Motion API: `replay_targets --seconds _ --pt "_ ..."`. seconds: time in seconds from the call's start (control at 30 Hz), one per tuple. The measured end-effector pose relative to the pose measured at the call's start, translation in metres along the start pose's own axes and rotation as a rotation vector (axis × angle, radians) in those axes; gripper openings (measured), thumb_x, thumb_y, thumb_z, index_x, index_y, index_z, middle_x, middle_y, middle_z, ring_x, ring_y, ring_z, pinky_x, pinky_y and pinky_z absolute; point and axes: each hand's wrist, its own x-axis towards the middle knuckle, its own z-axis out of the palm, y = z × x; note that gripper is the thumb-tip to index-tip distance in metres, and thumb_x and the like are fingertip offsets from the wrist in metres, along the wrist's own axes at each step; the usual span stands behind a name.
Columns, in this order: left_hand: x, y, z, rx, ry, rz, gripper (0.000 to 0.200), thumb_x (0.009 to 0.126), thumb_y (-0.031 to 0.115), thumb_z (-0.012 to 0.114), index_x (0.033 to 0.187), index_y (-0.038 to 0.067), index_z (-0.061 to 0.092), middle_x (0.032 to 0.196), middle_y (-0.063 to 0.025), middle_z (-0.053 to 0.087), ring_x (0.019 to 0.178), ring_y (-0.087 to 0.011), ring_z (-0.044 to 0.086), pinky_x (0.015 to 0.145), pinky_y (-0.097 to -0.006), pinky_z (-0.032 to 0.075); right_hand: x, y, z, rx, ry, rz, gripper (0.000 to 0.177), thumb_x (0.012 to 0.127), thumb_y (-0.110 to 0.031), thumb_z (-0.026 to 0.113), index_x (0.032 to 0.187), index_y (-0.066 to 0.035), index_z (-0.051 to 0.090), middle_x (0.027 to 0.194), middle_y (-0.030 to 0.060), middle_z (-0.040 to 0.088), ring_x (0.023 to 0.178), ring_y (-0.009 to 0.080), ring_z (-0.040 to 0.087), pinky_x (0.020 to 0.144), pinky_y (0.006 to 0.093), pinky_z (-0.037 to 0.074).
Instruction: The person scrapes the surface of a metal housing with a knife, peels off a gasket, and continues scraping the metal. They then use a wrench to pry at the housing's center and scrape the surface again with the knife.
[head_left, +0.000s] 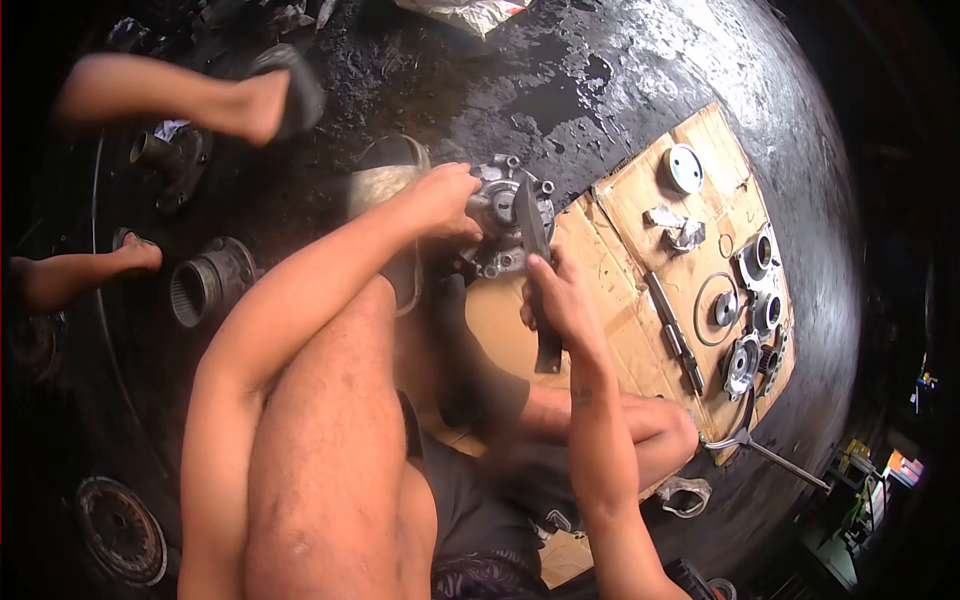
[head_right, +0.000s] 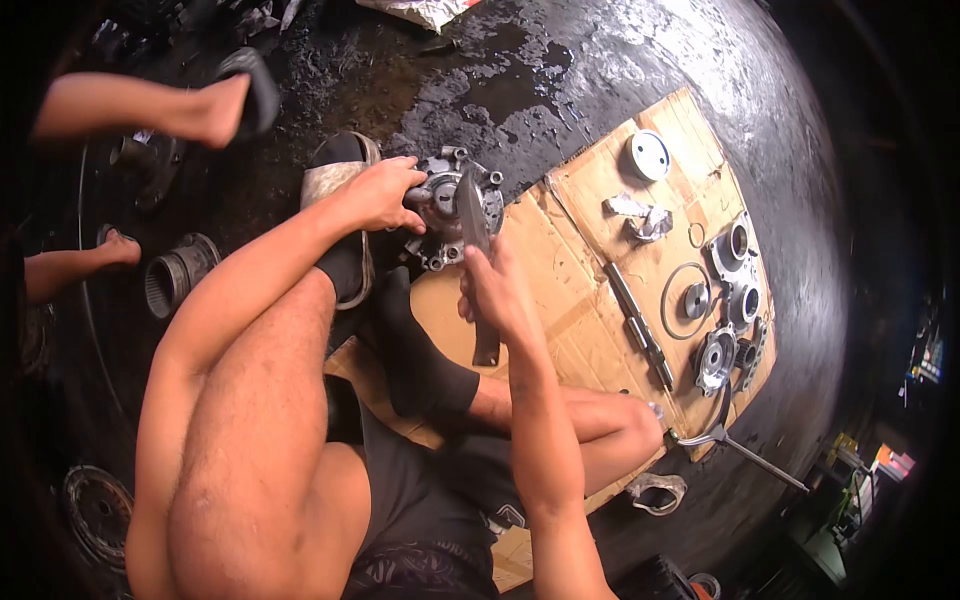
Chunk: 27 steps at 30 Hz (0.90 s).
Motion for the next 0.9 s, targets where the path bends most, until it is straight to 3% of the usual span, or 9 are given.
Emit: replay_targets --seconds 0.17,0.23,0.33,0.57,0.67,0.7,0.77,0.83,0.9 --pt "-0.013 0.024 -0.025 -0.259 0.091 -0.026 0.082 0.063 0.040 0.089 0.127 -0.003 0.061 0.145 -0.0284 0.045 0.133 -0.0410 0.046 0.110 -0.0416 0.040 -0.013 0.020 -0.008 0.326 -0.057 -0.063 0.018 0.100 -0.020 0.054 0.107 -0.005 0.047 0.071 0.0074 0.053 0.045 0.0178 0.053 0.040 0.0296 0.044" --pt "-0.011 0.024 -0.019 -0.229 0.306 0.030 0.074 0.067 0.038 0.089 0.124 -0.003 0.064 0.136 -0.0212 0.058 0.122 -0.0326 0.059 0.103 -0.0373 0.046 -0.011 0.019 0.000 0.428 -0.052 -0.125 0.018 0.100 -0.020 0.054 0.109 -0.005 0.047 0.074 0.0080 0.054 0.047 0.0180 0.054 0.041 0.0298 0.045" --pt "-0.011 0.032 -0.025 -1.063 0.101 0.043 0.044 0.085 0.025 0.081 0.116 -0.004 0.068 0.103 -0.0048 0.071 0.094 -0.0076 0.063 0.085 -0.0254 0.050 -0.004 0.011 0.015 0.563 -0.019 -0.211 0.029 0.102 -0.026 0.053 0.122 -0.008 0.043 0.079 0.0074 0.057 0.053 0.0189 0.058 0.046 0.0301 0.047" --pt "-0.018 0.039 -0.021 -1.242 -0.272 -0.112 0.034 0.095 0.030 0.068 0.111 0.000 0.068 0.094 -0.0041 0.070 0.076 -0.0117 0.065 0.067 -0.0264 0.053 0.004 -0.005 0.043 0.600 0.021 -0.281 0.032 0.094 -0.008 0.052 0.123 -0.005 0.037 0.085 0.0114 0.060 0.063 0.0174 0.062 0.050 0.0299 0.050" --pt "-0.016 0.041 -0.016 -1.425 -0.433 -0.221 0.036 0.100 0.033 0.059 0.124 0.006 0.060 0.099 -0.0019 0.067 0.068 -0.0107 0.063 0.055 -0.0262 0.053 0.017 0.005 0.054 0.432 0.104 -0.435 0.046 0.086 -0.005 0.051 0.129 0.001 0.033 0.103 0.0180 0.061 0.080 0.0222 0.065 0.071 0.0330 0.055" --pt "-0.014 0.039 -0.013 -1.420 -0.449 -0.208 0.036 0.100 0.033 0.059 0.124 0.006 0.060 0.099 -0.0019 0.067 0.068 -0.0107 0.063 0.055 -0.0262 0.053 0.021 0.012 0.052 0.222 0.174 -0.481 0.051 0.086 -0.008 0.053 0.132 0.005 0.035 0.110 0.0205 0.060 0.098 0.0274 0.064 0.088 0.0372 0.052" --pt "-0.022 0.047 -0.020 -1.595 -0.371 -0.250 0.033 0.102 0.030 0.056 0.127 0.009 0.056 0.105 -0.0012 0.066 0.069 -0.0120 0.064 0.060 -0.0297 0.056 0.012 0.004 0.047 0.035 0.237 -0.650 0.053 0.086 -0.010 0.056 0.135 0.004 0.041 0.114 0.0209 0.061 0.113 0.0305 0.059 0.099 0.0398 0.045" --pt "-0.021 0.046 -0.019 -1.623 -0.379 -0.215 0.030 0.103 0.029 0.054 0.126 0.009 0.053 0.107 -0.0024 0.064 0.075 -0.0144 0.066 0.064 -0.0331 0.059 0.027 0.017 0.033 0.162 0.216 -0.601 0.047 0.087 -0.016 0.061 0.130 0.001 0.053 0.113 0.0186 0.063 0.115 0.0281 0.057 0.099 0.0392 0.044" --pt "-0.029 0.060 -0.030 -1.637 -0.333 -0.266 0.029 0.102 0.028 0.055 0.122 0.007 0.055 0.101 -0.0041 0.063 0.080 -0.0170 0.067 0.067 -0.0353 0.060 0.027 -0.001 -0.019 -0.168 0.255 -0.637 0.038 0.087 -0.023 0.067 0.118 -0.001 0.063 0.114 0.0187 0.063 0.111 0.0273 0.059 0.095 0.0381 0.047"
